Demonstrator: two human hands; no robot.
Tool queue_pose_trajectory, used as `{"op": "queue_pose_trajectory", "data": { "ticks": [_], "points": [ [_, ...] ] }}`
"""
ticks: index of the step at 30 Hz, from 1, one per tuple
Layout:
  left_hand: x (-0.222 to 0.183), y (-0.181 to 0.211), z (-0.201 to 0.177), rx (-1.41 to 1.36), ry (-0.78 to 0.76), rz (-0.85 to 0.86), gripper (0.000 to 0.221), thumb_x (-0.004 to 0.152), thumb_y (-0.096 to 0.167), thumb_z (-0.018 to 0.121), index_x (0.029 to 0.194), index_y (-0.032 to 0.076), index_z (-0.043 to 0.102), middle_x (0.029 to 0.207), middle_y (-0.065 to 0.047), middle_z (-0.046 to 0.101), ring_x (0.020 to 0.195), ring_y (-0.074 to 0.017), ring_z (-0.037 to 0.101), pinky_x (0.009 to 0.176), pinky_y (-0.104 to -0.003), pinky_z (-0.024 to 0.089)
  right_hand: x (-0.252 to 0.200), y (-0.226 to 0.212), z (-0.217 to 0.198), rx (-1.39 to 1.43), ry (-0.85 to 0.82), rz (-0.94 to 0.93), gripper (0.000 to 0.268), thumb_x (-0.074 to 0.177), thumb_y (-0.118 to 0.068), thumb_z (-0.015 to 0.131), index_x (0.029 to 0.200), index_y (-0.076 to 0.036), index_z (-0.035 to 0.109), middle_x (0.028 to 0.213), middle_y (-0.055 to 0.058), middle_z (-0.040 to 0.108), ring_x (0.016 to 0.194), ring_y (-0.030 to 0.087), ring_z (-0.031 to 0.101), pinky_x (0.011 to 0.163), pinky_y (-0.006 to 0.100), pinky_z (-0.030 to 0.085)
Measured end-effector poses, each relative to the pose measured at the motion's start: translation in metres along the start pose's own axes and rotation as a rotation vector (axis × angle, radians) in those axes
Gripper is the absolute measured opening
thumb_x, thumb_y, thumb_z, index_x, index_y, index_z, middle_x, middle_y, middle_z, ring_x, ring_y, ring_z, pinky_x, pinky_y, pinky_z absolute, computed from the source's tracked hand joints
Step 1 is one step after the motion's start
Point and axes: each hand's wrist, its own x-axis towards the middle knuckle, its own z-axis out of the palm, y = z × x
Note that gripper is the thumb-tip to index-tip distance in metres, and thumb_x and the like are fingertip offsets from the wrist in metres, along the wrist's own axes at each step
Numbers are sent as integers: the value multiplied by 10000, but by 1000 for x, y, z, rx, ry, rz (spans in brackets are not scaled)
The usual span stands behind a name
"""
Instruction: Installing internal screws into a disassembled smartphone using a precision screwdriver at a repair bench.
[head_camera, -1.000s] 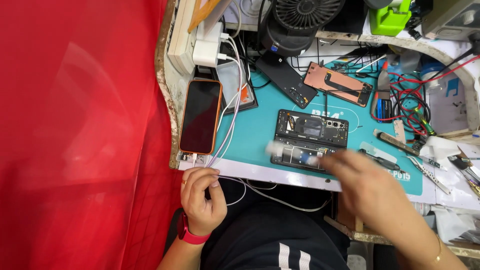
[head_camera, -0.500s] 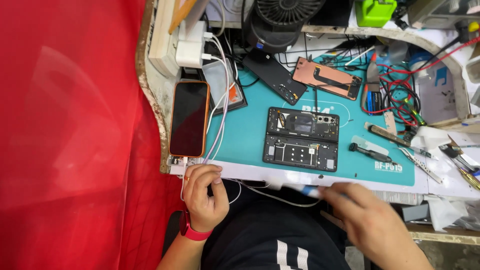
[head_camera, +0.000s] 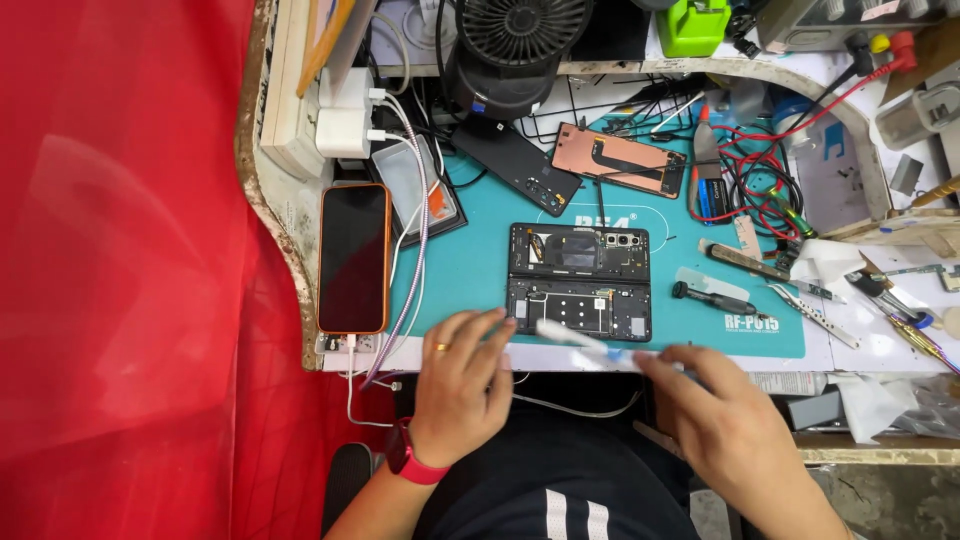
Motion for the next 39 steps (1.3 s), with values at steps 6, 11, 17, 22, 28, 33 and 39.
{"op": "queue_pose_trajectory", "data": {
  "ticks": [6,11,17,22,28,33,39],
  "points": [
    [8,6,9,144,-76,23,340,948,121,572,1247,18,695,1326,-103,669,1232,-354,586,983,-494,461,60,-10,19,-361,-29,-106,726,721,160,524,1378,-140,600,1194,92,601,857,312,554,595,417,522],
    [3,3,9,135,-95,2,369,948,146,580,1283,40,692,1345,-87,670,1253,-353,582,987,-498,463,19,23,-39,-559,-116,0,774,670,-134,663,1440,-183,600,1263,78,612,1038,289,604,850,386,536],
    [6,2,11,133,-90,0,363,949,162,577,1271,43,697,1350,-82,666,1255,-347,578,988,-494,460,3,28,-69,-604,155,83,637,830,142,618,1406,-98,747,1326,150,692,1064,354,630,1004,451,532],
    [6,5,10,129,-106,-8,373,950,161,565,1280,37,689,1346,-92,668,1258,-351,573,1012,-494,452,40,6,-33,-306,33,-105,632,821,104,508,1426,-65,582,1224,158,589,946,353,558,813,461,482],
    [5,3,10,133,-119,-11,394,951,172,570,1308,42,676,1357,-92,663,1259,-367,570,998,-506,456,0,42,-75,-641,-107,87,809,592,-45,685,1393,-159,648,1242,86,644,1017,303,625,974,410,520],
    [7,9,13,105,-120,-44,385,950,186,573,1282,14,663,1355,-120,635,1287,-378,536,1047,-550,424,12,25,-75,-545,130,20,632,793,192,545,1337,-71,731,1221,154,679,937,340,604,892,442,505],
    [25,34,24,63,-162,52,396,951,215,572,1288,28,662,1373,-148,641,1300,-370,548,1045,-563,423,0,39,-69,-614,-56,101,727,662,28,595,1366,-137,670,1225,89,649,933,310,590,895,430,521]
  ]
}}
